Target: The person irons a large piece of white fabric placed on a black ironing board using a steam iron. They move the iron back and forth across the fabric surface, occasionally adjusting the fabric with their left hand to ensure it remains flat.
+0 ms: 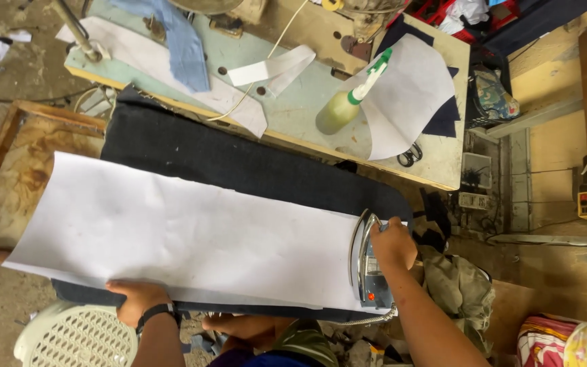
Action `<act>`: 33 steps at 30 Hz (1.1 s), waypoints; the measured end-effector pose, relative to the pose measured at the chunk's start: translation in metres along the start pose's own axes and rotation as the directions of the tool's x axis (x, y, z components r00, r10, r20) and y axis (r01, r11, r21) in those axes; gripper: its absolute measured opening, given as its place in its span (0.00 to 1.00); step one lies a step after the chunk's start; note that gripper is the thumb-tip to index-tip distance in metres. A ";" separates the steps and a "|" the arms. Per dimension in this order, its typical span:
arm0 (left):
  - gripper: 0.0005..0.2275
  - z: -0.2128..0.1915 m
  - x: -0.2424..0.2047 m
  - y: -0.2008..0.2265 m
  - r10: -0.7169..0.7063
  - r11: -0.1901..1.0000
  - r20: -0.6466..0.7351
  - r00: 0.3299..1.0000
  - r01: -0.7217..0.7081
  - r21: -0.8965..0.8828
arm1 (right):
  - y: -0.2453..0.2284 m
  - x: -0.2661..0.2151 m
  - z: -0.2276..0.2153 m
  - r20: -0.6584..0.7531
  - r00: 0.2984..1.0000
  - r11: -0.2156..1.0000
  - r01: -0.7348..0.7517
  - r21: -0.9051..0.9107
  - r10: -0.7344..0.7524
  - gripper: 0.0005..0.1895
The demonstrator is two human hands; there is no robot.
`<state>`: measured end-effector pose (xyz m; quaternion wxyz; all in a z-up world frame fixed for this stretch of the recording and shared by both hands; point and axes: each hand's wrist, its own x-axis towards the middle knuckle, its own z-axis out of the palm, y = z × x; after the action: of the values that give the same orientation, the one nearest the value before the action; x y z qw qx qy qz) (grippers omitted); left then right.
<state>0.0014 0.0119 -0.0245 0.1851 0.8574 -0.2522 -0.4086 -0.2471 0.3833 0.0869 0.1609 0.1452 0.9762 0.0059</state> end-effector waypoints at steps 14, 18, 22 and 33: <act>0.38 0.039 0.062 -0.036 0.012 0.997 -0.115 0.993 -0.022 -0.080 | 0.008 0.007 0.007 -0.001 1.000 1.000 0.003 0.027 -0.003 0.22; 0.38 0.046 0.073 -0.041 -0.010 0.999 -0.164 0.986 0.002 -0.045 | 0.006 0.004 0.003 0.022 1.000 0.999 0.005 0.035 -0.006 0.22; 0.36 0.055 0.084 -0.047 0.005 0.991 -0.183 0.983 -0.029 -0.129 | 0.008 0.006 0.007 0.012 1.000 0.999 0.011 0.043 -0.011 0.22; 0.35 0.036 0.056 -0.034 0.015 0.997 -0.089 0.996 -0.022 -0.078 | 0.008 -0.002 0.007 0.024 1.000 0.999 0.016 0.029 -0.016 0.25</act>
<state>0.0125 0.0030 -0.0975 0.2336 0.8644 -0.2351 -0.3781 -0.2409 0.3901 0.0816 0.1708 0.1398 0.9753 -0.0112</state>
